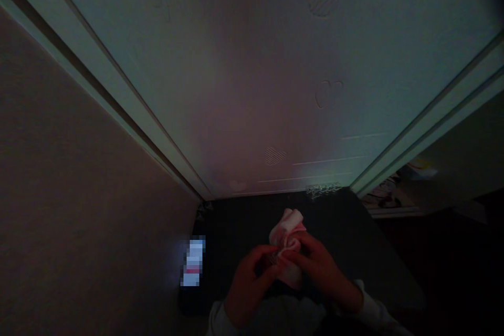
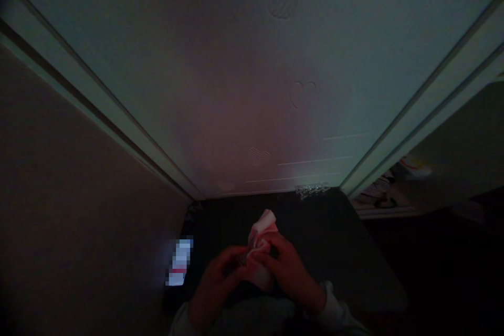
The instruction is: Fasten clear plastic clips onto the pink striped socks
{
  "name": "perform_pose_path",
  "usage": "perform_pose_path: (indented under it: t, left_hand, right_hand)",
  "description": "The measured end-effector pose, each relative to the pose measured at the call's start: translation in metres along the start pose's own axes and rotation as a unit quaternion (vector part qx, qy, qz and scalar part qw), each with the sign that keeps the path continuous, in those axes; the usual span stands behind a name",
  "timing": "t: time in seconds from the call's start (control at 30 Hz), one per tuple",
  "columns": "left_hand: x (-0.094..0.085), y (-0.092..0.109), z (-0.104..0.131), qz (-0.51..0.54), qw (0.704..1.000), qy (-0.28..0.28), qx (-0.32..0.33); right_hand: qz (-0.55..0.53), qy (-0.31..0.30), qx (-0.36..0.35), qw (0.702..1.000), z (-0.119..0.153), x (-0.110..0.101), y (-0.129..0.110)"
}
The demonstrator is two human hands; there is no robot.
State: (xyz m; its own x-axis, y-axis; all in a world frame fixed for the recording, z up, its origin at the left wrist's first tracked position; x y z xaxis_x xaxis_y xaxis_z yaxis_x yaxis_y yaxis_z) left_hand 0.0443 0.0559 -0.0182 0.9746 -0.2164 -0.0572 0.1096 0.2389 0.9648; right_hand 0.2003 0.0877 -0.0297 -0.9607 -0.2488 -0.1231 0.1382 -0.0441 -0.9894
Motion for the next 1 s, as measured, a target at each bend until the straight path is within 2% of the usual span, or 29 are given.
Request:
perform_pose_path:
  t: [0.17, 0.47, 0.67, 0.8, 0.83, 0.9, 1.0]
  left_hand:
    - [-0.003, 0.002, 0.002, 0.023, 1.000, 0.010, 0.011]
    - [0.001, 0.001, 0.001, 0.070, 0.997, 0.005, -0.017]
    - [0.002, -0.002, 0.003, 0.143, 0.987, 0.054, -0.039]
    - [0.009, -0.005, 0.000, 0.151, 0.987, 0.020, -0.043]
    - [0.008, -0.003, -0.002, 0.129, 0.991, 0.020, -0.040]
    - [0.000, 0.011, -0.007, 0.060, 0.996, 0.056, -0.028]
    - [-0.027, 0.054, -0.002, -0.047, 0.986, 0.160, 0.019]
  right_hand:
    - [0.031, -0.003, 0.006, 0.999, 0.000, -0.002, -0.001]
    - [0.033, 0.002, 0.015, 0.999, 0.002, 0.002, 0.002]
    - [0.065, -0.004, -0.034, 0.997, 0.003, 0.000, -0.008]
    - [0.072, 0.001, -0.042, 0.997, 0.002, 0.000, -0.003]
    - [0.076, 0.009, -0.036, 0.996, 0.002, -0.001, -0.001]
    - [0.080, 0.032, -0.028, 0.996, 0.000, -0.004, 0.003]
    - [0.069, 0.061, -0.015, 0.996, -0.003, -0.011, 0.008]
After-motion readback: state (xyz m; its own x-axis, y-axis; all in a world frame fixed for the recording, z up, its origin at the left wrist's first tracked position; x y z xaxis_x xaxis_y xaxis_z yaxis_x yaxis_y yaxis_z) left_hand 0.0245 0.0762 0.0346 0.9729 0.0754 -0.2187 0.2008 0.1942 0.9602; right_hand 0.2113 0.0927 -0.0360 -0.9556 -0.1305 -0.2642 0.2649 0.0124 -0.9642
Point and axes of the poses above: each hand's wrist, its own z-axis away from the middle knuckle, its own x-axis out of the palm, y = z × x, the point moved 4 cm from there along -z, towards the middle knuckle, and after that the axes turned 2 degrees about z, right-handed, at the moved point
